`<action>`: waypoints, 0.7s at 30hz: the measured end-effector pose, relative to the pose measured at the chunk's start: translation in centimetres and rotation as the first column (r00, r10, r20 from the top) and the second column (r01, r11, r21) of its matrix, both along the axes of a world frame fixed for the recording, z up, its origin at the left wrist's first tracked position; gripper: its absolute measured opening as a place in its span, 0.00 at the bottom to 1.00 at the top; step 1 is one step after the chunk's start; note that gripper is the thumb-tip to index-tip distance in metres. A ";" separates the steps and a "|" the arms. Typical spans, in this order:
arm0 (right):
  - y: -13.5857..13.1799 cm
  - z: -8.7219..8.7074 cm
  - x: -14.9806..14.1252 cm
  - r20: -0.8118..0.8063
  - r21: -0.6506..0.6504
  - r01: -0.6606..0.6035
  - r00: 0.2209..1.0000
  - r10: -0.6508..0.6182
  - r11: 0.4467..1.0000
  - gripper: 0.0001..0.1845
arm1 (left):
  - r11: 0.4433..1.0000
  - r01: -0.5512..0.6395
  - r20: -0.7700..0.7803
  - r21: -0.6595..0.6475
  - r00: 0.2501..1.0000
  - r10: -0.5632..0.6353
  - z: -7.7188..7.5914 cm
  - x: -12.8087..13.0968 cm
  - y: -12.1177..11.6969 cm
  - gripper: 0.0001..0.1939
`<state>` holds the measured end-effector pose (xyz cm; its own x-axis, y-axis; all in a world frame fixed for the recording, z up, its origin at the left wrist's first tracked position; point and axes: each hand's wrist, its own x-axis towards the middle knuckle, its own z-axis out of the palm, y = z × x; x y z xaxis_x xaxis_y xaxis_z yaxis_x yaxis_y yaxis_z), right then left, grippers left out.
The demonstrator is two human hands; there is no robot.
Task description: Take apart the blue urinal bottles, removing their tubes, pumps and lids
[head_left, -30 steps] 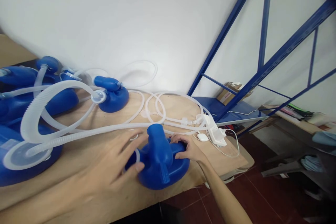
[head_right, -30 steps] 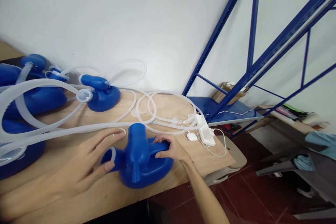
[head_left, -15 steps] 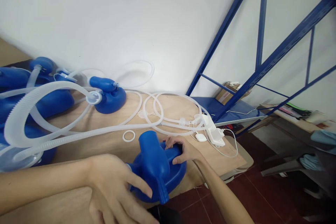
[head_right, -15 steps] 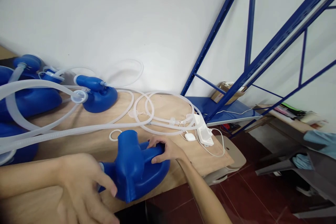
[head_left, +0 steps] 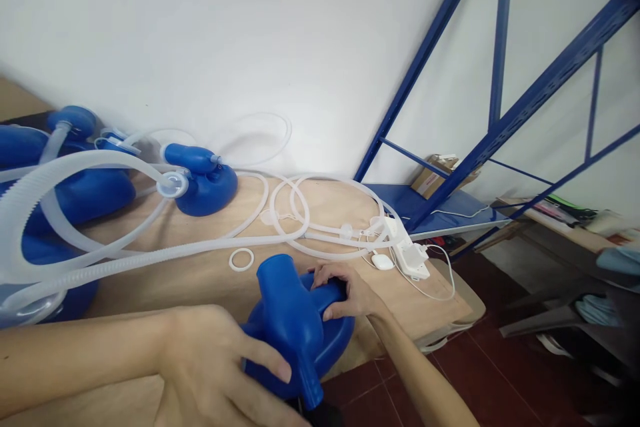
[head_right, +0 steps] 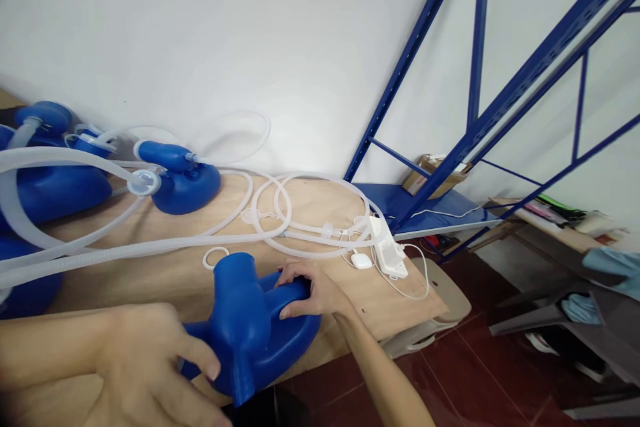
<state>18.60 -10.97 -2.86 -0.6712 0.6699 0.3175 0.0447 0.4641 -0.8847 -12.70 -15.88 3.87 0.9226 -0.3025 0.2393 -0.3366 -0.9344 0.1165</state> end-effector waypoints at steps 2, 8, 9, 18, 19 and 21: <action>-0.4 -0.1 0.1 0.011 0.021 0.061 0.998 -0.062 0.998 0.30 | 0.987 -0.142 0.153 0.078 0.980 0.129 -1.8 0.2 -1.2 0.20; -1.8 -0.6 0.5 0.046 0.039 0.161 0.986 -0.163 0.986 0.30 | 0.961 -0.252 0.207 0.118 0.952 0.224 -2.4 -0.5 -1.6 0.39; -2.0 -0.7 0.5 0.048 0.035 0.193 0.980 -0.194 0.981 0.30 | 0.948 -0.311 0.240 0.060 0.927 0.289 -2.4 -0.6 -1.5 0.42; -2.2 -0.5 0.1 0.055 0.081 0.333 0.940 -0.338 0.939 0.29 | 0.126 -0.452 -0.015 -0.883 0.297 0.955 -4.0 1.9 -2.0 0.27; -1.9 -0.5 0.3 0.061 0.086 0.319 0.944 -0.325 0.944 0.30 | 0.033 -0.357 -0.077 -0.933 0.288 0.954 -3.8 2.0 -1.5 0.27; -1.2 -0.4 0.5 0.068 0.100 0.280 0.956 -0.287 0.955 0.34 | -0.101 -0.256 -0.179 -0.961 0.303 0.936 -3.6 1.7 0.1 0.30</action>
<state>19.13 -12.14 -3.30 -0.4838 0.8078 0.3367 0.2549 0.4981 -0.8288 -11.03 -15.79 0.25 0.1370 0.9749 0.1753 0.0300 -0.1810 0.9830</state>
